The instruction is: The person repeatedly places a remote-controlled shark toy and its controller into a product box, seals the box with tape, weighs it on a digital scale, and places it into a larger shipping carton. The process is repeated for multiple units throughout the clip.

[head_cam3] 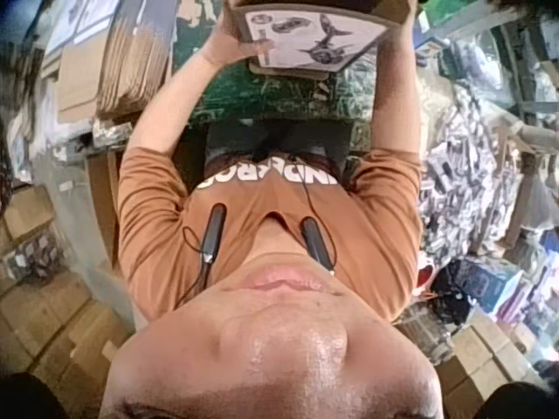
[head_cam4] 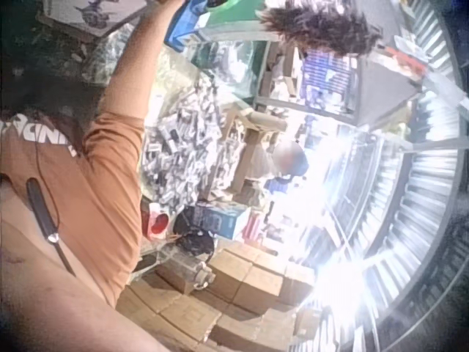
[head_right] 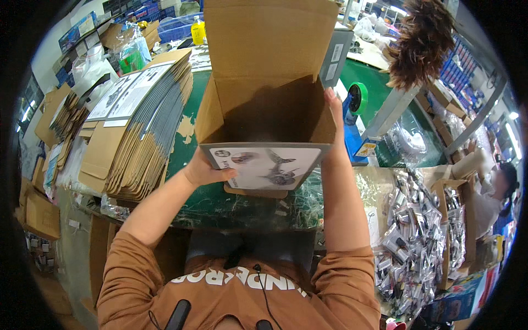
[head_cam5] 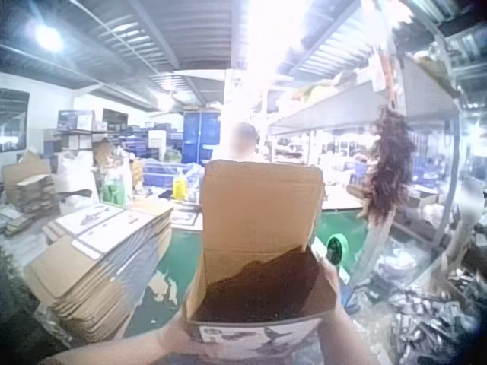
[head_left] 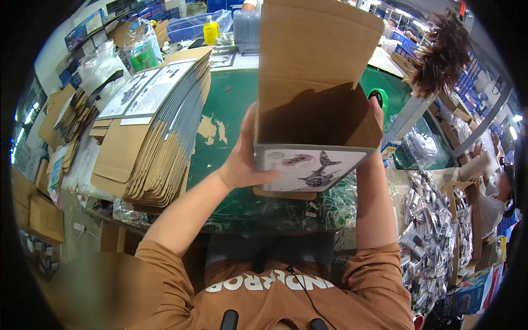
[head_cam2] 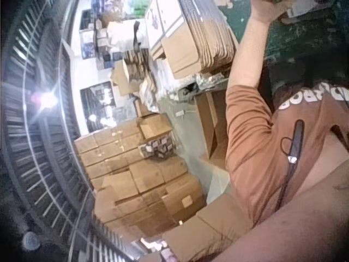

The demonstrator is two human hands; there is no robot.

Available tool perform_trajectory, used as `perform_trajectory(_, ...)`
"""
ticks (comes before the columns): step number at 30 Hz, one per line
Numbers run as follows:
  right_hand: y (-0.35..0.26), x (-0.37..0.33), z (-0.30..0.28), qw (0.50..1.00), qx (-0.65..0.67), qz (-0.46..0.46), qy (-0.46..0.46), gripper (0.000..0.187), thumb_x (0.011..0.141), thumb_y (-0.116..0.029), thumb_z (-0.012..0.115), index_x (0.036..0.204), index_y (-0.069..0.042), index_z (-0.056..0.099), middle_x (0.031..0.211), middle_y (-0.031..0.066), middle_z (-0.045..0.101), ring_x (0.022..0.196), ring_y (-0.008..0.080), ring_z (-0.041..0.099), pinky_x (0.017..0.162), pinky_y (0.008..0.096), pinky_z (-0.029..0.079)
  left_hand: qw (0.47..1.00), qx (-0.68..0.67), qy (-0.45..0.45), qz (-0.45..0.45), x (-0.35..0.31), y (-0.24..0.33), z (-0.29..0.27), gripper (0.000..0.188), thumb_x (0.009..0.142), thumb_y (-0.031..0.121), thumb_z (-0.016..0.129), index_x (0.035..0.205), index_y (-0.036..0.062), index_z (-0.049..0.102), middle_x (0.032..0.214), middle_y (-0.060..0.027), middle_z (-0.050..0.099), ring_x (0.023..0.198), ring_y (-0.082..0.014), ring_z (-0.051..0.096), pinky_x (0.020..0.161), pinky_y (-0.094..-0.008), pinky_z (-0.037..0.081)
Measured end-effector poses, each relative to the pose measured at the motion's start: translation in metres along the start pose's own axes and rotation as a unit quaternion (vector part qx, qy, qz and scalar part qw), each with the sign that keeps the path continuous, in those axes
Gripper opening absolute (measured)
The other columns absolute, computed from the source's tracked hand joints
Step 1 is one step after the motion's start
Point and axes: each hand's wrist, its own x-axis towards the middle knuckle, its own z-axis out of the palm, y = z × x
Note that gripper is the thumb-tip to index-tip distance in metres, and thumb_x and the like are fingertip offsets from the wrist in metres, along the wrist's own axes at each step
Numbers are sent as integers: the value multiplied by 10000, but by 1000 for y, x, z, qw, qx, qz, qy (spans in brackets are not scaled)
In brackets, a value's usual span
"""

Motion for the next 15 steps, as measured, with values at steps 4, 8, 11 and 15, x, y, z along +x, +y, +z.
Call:
perform_trajectory(4, -13, -2, 0, 991, -29, 111, 67, 569, 760, -352, 617, 1236, -71, 484, 1128, 69, 550, 1016, 196, 509, 858, 316, 398, 988, -153, -1, 16, 11, 1, -2, 1108, 668, 304, 766, 1448, 147, -5, 1493, -133, 81, 1376, -271, 112, 1099, -403, 126)
perform_trajectory(8, -27, 2, 5, 970, -210, 113, 44, 514, 723, -168, 605, 1219, -95, 491, 1023, 34, 554, 930, 138, 517, 799, 241, 387, 942, -316, 84, -78, 47, 39, -21, 890, 720, 192, 682, 1417, 161, 129, 1375, -143, 295, 1287, -266, 289, 1050, -381, 240)
perform_trajectory(11, -15, 14, 2, 987, -153, -10, -51, 453, 716, -72, 581, 1162, -83, 505, 1042, 43, 547, 965, 139, 512, 829, 234, 380, 948, -281, 118, -91, 62, 49, -20, 725, 706, 53, 624, 1329, 165, 270, 1200, -112, 435, 1128, -243, 435, 952, -343, 352)
perform_trajectory(15, 10, 22, -13, 946, -73, -258, -183, 200, 859, -193, 503, 990, -43, 525, 1094, 135, 531, 1036, 213, 493, 911, 308, 369, 929, -327, 171, 9, 59, 28, -3, 371, 719, 42, 583, 1071, 136, 511, 1103, -75, 491, 1051, -196, 478, 885, -307, 404)
